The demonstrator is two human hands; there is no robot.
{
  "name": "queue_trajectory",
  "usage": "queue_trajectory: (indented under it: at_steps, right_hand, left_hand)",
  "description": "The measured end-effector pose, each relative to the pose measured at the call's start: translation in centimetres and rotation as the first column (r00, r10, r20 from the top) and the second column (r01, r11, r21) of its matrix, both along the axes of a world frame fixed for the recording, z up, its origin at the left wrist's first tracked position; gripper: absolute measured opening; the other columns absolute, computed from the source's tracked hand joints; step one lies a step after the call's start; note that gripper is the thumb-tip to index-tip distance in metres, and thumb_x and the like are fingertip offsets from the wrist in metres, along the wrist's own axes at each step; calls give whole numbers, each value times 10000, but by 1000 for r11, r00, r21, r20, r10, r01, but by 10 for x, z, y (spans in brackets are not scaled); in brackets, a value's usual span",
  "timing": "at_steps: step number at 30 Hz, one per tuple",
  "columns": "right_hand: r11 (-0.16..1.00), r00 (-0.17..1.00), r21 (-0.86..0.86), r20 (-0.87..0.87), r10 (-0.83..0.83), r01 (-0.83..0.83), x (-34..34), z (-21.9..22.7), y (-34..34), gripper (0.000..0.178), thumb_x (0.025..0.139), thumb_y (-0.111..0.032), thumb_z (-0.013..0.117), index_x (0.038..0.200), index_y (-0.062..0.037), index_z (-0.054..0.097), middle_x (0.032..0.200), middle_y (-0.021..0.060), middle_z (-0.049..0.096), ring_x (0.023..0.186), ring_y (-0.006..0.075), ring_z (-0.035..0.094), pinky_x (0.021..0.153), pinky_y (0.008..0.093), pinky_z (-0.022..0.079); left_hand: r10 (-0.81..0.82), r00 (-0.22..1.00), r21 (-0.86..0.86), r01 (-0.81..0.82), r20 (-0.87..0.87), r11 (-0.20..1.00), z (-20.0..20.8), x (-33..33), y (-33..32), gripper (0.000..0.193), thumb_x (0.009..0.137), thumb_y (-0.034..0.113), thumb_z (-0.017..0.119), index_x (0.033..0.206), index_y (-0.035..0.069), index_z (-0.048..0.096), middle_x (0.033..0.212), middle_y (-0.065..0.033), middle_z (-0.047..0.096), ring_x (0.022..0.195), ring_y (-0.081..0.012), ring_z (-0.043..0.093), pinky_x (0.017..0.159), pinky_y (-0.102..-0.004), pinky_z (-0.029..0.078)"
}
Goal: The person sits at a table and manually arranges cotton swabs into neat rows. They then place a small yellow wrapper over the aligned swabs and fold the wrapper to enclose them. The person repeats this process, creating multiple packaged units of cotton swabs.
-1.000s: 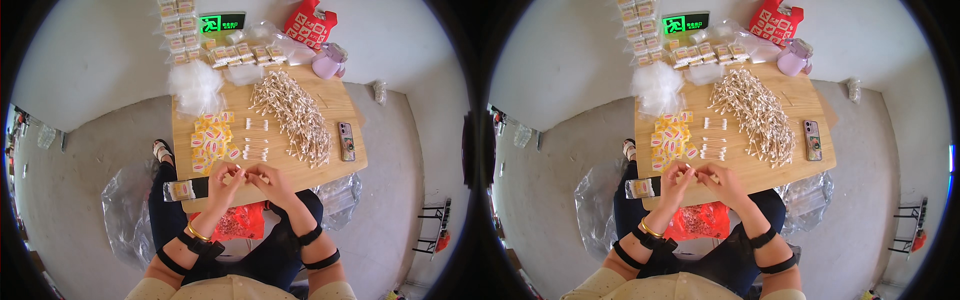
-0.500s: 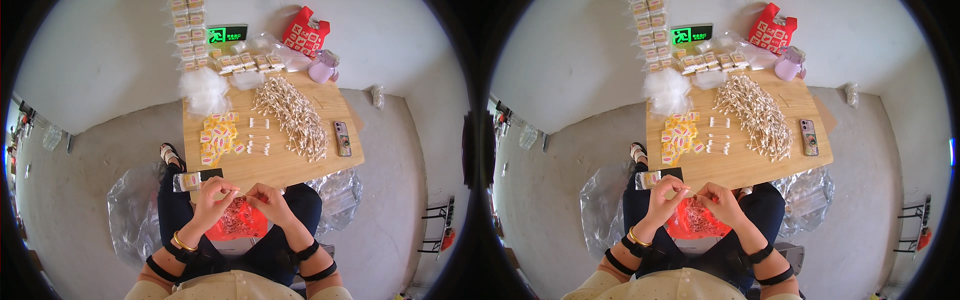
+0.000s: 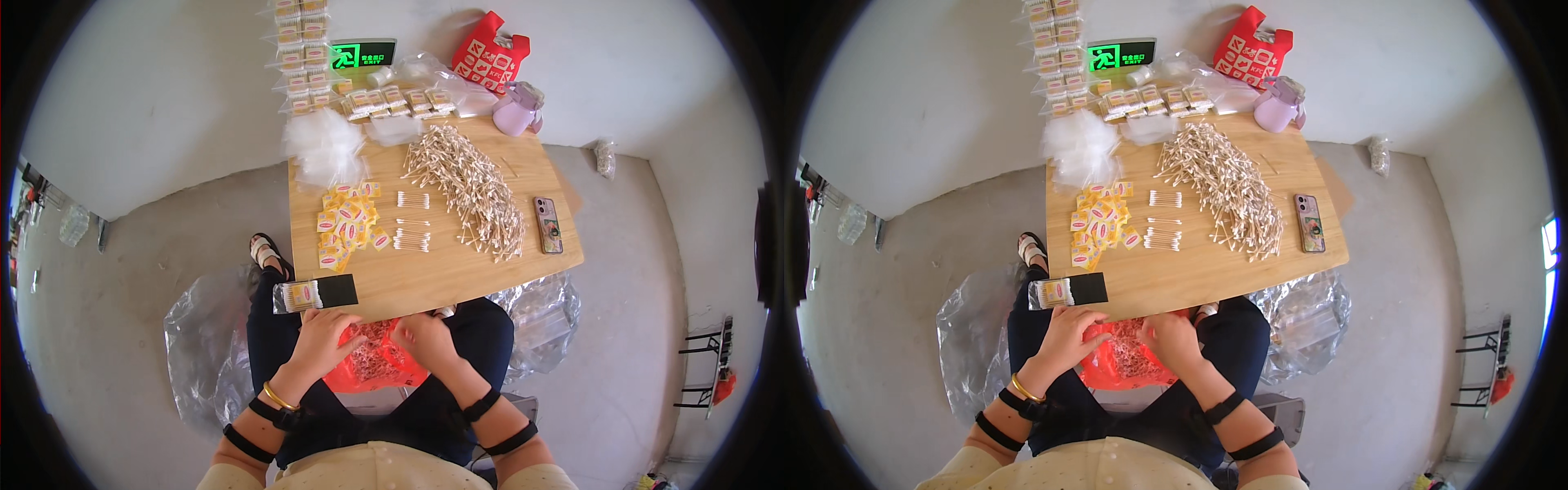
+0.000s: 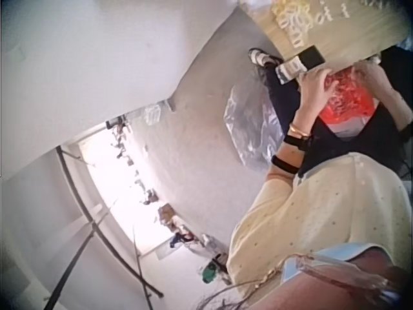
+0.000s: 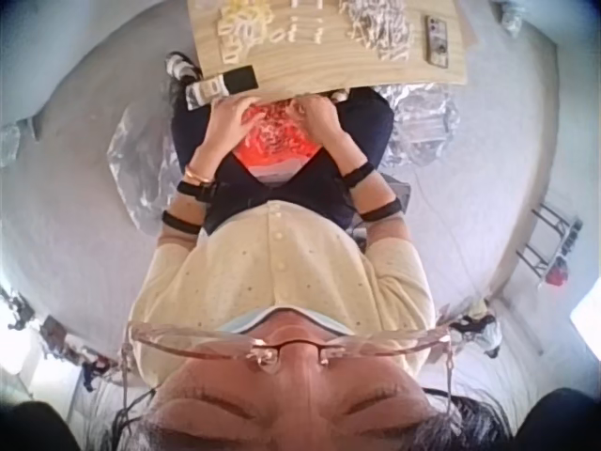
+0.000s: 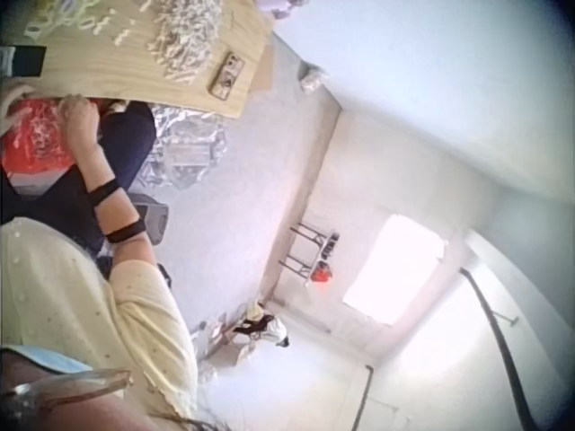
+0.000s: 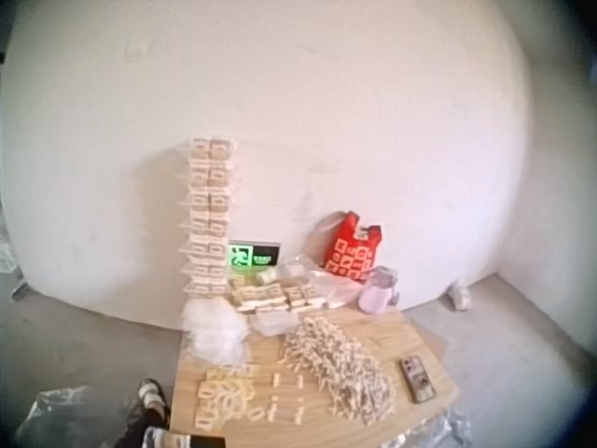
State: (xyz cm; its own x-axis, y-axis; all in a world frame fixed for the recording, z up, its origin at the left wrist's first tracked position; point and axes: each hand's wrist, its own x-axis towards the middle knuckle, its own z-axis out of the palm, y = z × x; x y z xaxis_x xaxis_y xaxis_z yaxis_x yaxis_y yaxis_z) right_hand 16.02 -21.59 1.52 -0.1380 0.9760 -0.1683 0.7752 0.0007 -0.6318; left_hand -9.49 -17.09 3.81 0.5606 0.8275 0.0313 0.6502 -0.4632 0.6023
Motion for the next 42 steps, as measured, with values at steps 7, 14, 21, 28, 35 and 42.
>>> queue_trajectory:
  at_steps: [7, 14, 21, 28, 35, 42]
  right_hand:
    - [888, 968, 414, 61, -244, 198, 52, -19, 142, 65, 889, -121, 730, 944, -103, 699, 957, 104, 685, 976, 352, 637, 846, 470, 527]
    - [875, 958, 475, 194, -210, 95, 70, -41, 214, 204, 851, -44, 720, 1025, -147, 739, 1039, 76, 643, 1092, 332, 583, 959, 443, 489]
    - [881, 952, 464, 217, -217, 95, 68, -46, 226, 220, 806, -10, 711, 975, -148, 733, 1085, 50, 617, 1116, 306, 570, 953, 463, 455]
    - [901, 953, 432, 262, -153, 26, 74, -40, 227, 166, 841, -46, 713, 955, -164, 740, 1099, 45, 619, 1126, 311, 557, 997, 470, 440]
    - [921, 971, 388, 204, -127, 39, 74, -47, 202, 172, 884, -23, 650, 924, -161, 744, 1021, 42, 645, 1110, 301, 568, 978, 465, 441]
    - [938, 987, 343, 133, -96, 45, 76, -44, 172, 216, 881, -2, 631, 1009, -140, 736, 1081, 54, 668, 1142, 317, 579, 978, 475, 444]
  left_hand:
    - [-77, 997, -81, 75, -27, 994, -17, 8, 7, 285, 922, 294, 770, 1153, 128, 741, 1092, -64, 723, 1116, -269, 670, 980, -426, 436]
    - [-91, 996, -124, 93, 25, 988, -24, 14, 18, 269, 931, 259, 753, 1162, 123, 735, 1117, -56, 729, 1125, -260, 673, 975, -427, 441]
    - [-111, 992, -95, 116, 62, 989, -33, 23, 28, 219, 925, 266, 761, 1109, 149, 734, 1019, -22, 716, 988, -224, 682, 913, -395, 444]
    - [-124, 989, -68, 130, 86, 989, -32, 36, 33, 211, 922, 259, 764, 1100, 148, 734, 992, -18, 707, 946, -225, 679, 896, -385, 447]
    - [-151, 984, -130, 163, 98, 978, -18, 53, 55, 264, 944, 256, 751, 1173, 125, 734, 1062, -61, 722, 1016, -261, 673, 921, -424, 439]
    - [-57, 998, 105, 60, -28, 993, -21, 79, 103, 409, 963, 301, 721, 1304, 83, 659, 1288, -90, 665, 1212, -303, 599, 1071, -478, 401]
